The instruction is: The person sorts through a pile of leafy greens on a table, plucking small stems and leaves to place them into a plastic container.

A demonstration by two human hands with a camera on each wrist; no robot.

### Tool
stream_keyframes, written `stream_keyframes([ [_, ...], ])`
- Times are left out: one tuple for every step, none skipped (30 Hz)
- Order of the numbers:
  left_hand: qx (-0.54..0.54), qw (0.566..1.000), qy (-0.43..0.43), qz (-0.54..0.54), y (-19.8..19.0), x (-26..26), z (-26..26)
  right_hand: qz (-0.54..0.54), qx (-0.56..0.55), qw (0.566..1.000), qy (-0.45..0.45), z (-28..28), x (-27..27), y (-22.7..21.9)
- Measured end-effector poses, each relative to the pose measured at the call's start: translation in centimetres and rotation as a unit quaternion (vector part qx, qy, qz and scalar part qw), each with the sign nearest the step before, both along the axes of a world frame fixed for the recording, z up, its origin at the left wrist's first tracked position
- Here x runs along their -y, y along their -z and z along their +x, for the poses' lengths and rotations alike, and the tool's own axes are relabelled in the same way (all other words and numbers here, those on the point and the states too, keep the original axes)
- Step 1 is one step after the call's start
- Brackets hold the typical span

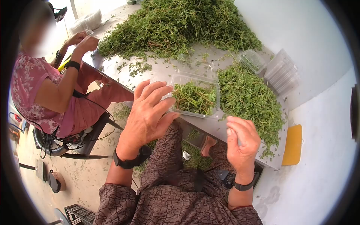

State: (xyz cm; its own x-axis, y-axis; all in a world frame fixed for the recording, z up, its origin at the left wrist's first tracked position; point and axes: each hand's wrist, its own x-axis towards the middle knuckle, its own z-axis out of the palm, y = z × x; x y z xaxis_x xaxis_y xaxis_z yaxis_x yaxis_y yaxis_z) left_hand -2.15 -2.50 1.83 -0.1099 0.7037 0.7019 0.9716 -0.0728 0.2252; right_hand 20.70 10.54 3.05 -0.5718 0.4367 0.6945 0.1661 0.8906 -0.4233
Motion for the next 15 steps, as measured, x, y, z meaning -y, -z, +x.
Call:
stream_keyframes([
  [0.005, 1.000, -0.005, 0.009, 0.1, 0.2, 0.0, -0.005, 0.009, 1.000, 0.014, 0.6, -0.3, -0.1],
  [0.010, 1.000, -0.008, 0.018, 0.2, 0.3, 0.1, 0.001, 0.020, 0.999, 0.028, 1.2, -0.6, -0.3],
  [0.010, 1.000, 0.000, 0.019, 0.4, 0.7, 0.1, 0.002, 0.020, 0.999, 0.036, 1.7, -1.0, -0.5],
  [0.021, 0.999, -0.015, 0.020, 0.7, 1.0, 0.3, 0.005, 0.038, 0.998, 0.056, 2.4, -1.4, -0.8],
  [0.034, 0.999, -0.026, 0.021, 1.0, 1.2, 0.4, 0.009, 0.058, 0.995, 0.080, 3.2, -1.8, -1.2],
  [0.029, 0.999, -0.019, 0.026, 1.1, 1.4, 0.5, 0.011, 0.068, 0.993, 0.096, 3.9, -2.1, -1.5],
  [0.021, 0.999, -0.008, 0.040, 1.4, 1.5, 0.5, 0.015, 0.071, 0.991, 0.110, 4.6, -2.6, -1.7],
  [0.011, 0.999, 0.007, 0.051, 1.5, 1.7, 0.7, 0.020, 0.086, 0.989, 0.119, 5.2, -3.1, -1.9],
  [0.000, 0.998, 0.021, 0.063, 1.6, 1.7, 1.0, 0.025, 0.101, 0.986, 0.127, 5.7, -3.5, -2.1],
  [0.003, 0.997, 0.031, 0.067, 1.8, 1.5, 1.5, 0.003, 0.110, 0.983, 0.145, 6.0, -3.6, -2.4],
  [0.005, 0.995, 0.065, 0.080, 2.0, 1.4, 2.0, 0.005, 0.111, 0.982, 0.152, 6.3, -3.9, -2.7],
  [0.006, 0.991, 0.098, 0.092, 2.2, 1.4, 2.4, -0.001, 0.131, 0.979, 0.158, 6.4, -4.1, -2.9],
  [0.007, 0.990, 0.102, 0.093, 2.4, 1.3, 2.7, -0.007, 0.150, 0.975, 0.163, 6.6, -4.4, -3.0],
  [0.016, 0.986, 0.144, 0.077, 2.7, 1.1, 3.2, -0.025, 0.151, 0.974, 0.164, 6.6, -4.6, -2.9],
  [0.025, 0.981, 0.185, 0.061, 3.0, 1.0, 3.6, -0.024, 0.152, 0.974, 0.168, 6.6, -4.8, -2.7],
])
